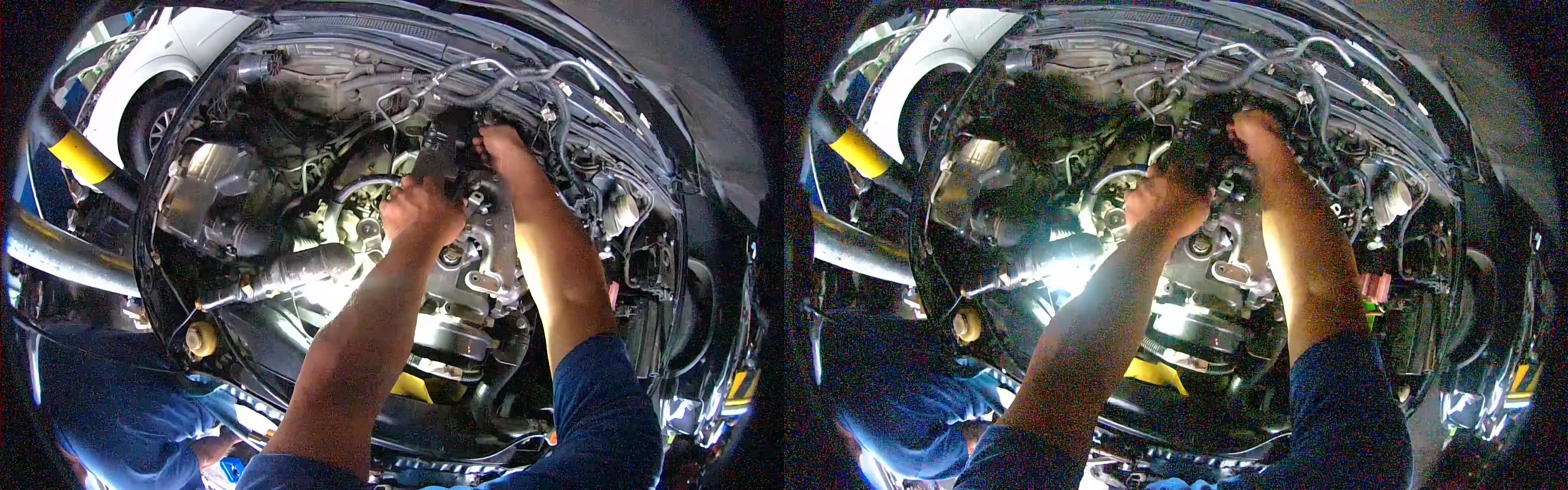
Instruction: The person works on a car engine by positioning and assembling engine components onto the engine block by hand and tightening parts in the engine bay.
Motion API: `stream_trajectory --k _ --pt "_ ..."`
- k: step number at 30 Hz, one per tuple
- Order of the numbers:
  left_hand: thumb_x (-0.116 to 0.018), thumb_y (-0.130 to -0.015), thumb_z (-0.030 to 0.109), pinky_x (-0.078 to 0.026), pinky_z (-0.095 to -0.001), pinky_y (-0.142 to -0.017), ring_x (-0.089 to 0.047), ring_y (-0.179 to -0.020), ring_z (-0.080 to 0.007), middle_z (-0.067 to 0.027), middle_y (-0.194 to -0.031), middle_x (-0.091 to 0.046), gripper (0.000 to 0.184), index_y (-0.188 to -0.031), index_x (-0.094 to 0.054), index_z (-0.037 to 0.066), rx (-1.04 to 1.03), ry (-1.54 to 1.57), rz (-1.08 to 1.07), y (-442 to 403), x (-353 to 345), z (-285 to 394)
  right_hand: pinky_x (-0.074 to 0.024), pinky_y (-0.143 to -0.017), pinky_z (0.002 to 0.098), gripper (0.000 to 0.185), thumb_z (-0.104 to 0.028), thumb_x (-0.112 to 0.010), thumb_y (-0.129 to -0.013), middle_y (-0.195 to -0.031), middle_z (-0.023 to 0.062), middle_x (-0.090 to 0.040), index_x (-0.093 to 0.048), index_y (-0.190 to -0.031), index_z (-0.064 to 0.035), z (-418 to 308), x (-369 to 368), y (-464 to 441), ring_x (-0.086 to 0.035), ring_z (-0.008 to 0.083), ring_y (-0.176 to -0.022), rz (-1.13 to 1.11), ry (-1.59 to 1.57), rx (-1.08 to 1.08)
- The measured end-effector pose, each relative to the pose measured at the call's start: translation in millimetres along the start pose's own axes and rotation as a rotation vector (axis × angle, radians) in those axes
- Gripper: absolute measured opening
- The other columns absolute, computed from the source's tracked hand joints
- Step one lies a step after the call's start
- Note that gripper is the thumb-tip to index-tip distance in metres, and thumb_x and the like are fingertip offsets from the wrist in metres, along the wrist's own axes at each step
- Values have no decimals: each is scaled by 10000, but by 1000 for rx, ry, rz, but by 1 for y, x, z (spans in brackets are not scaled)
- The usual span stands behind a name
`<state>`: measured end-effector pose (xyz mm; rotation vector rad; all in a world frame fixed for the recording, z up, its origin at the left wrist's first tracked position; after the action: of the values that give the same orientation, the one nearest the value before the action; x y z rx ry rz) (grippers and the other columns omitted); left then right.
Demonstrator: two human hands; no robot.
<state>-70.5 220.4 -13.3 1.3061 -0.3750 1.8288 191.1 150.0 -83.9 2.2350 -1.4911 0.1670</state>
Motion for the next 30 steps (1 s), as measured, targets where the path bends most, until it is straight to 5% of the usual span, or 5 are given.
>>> stream_trajectory --k 3,6,11,23,30 --pt "-611 -831 500 -471 -424 -951 -577 -1149 -310 -149 -1243 -571 563 -1236 -601 110 6 -6 41 2 -3 -1 -407 -473 338 109 -117 -584 -878 -639 49 -574 -585 -785 -60 -5 -30 -28 -492 172 -497 -76 282 780" --pt "-598 -837 491 -467 -427 -961 -574 -1159 -330 -165 -1269 -547 556 -1243 -593 111 73 6 -67 -3 -7 0 -371 -443 339 199 -45 -578 -815 -592 57 -516 -533 -621 -60 -49 -70 8 -465 168 -475 -192 1078 376" --pt "-578 -828 544 -476 -437 -953 -569 -1164 -350 -180 -1281 -535 595 -1245 -590 120 -6 -4 11 -3 -6 0 -328 -406 317 208 -49 -577 -834 -578 42 -484 -528 -633 -70 -1 -22 -25 -451 157 -467 -88 -240 856" --pt "-626 -808 542 -459 -414 -986 -546 -1198 -319 -158 -1319 -515 633 -1260 -585 101 30 15 -33 -1 -3 -1 -280 -400 265 142 -226 -569 -942 -639 -24 -501 -662 -1027 -158 16 81 -56 -383 96 -463 134 194 55" --pt "-623 -815 532 -461 -414 -961 -556 -1175 -307 -146 -1272 -536 631 -1278 -568 107 -3 -8 2 0 -2 0 -453 -990 341 331 -148 -503 -889 -1217 152 -633 -655 -1175 -80 -13 46 -29 -597 290 -1132 -57 1253 664"
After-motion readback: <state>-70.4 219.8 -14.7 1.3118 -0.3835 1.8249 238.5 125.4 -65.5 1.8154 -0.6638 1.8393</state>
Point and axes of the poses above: each hand's wrist, its own y-axis away from the middle knuckle, its own x-axis out of the back of the hand, z = x × y, the point moved 6 cm from there along -y, towards the middle knuckle
